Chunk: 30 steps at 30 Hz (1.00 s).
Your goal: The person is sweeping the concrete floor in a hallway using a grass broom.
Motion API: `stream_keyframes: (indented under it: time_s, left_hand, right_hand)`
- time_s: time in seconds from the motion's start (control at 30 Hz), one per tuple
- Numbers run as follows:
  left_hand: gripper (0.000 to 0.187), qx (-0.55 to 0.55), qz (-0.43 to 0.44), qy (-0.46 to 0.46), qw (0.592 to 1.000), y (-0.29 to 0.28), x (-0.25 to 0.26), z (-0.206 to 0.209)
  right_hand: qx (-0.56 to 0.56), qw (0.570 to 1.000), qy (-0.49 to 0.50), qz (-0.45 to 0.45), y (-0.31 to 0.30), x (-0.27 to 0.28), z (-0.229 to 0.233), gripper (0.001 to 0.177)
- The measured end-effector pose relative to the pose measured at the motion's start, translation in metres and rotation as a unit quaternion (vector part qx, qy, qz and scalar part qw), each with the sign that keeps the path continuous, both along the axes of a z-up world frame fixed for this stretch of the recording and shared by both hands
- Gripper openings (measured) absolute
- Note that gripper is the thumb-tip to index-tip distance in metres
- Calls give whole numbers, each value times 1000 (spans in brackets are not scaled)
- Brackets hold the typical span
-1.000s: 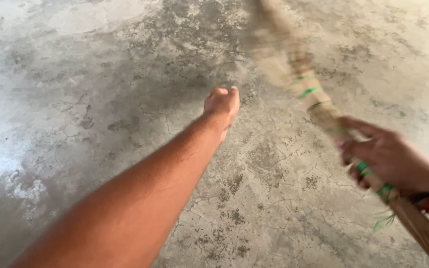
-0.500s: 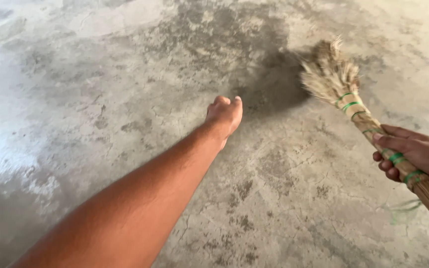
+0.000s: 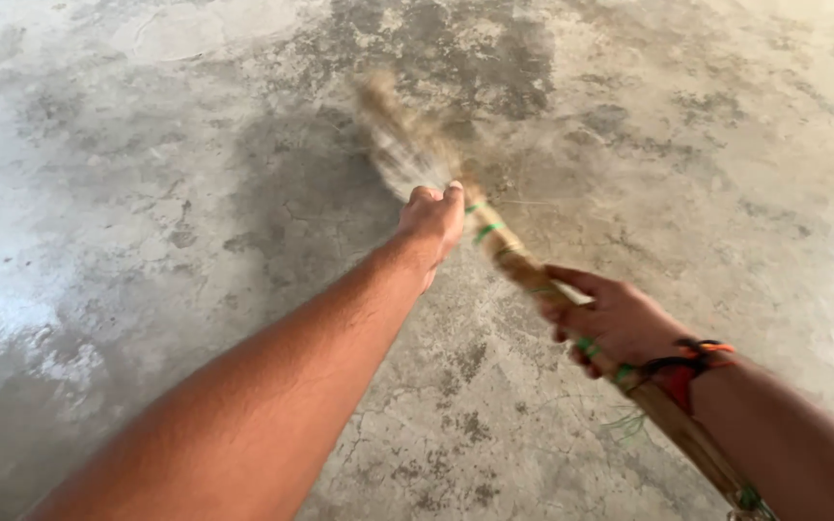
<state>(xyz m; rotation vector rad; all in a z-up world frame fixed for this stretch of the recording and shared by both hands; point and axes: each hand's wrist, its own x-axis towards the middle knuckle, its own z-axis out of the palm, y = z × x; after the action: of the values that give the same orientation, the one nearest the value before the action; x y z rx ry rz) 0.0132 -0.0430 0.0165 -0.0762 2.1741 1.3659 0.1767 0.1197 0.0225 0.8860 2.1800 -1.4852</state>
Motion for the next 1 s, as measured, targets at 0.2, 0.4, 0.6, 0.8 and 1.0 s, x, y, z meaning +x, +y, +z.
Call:
stream_keyframes:
  time_s: [0.2, 0.4, 0.6, 0.8, 1.0]
  left_hand:
    - [58, 19, 37, 31, 999, -10, -14, -24]
    - [58, 26, 49, 49, 997, 1, -13, -24]
    - [57, 36, 47, 21, 998, 3, -2, -11]
    - [57, -8, 49, 27, 998, -11, -4, -3]
    - [57, 4, 57, 34, 998, -12, -8, -3]
  right_hand:
    - [79, 986, -3, -148, 52, 4, 5, 66]
    - [126, 971, 12, -205, 44, 15, 33, 68]
    - [35, 996, 3, -84, -7, 18, 23, 66]
    - [-31, 999, -2, -34, 54, 7, -11, 70]
    - [95, 981, 64, -155, 73, 5, 18, 60]
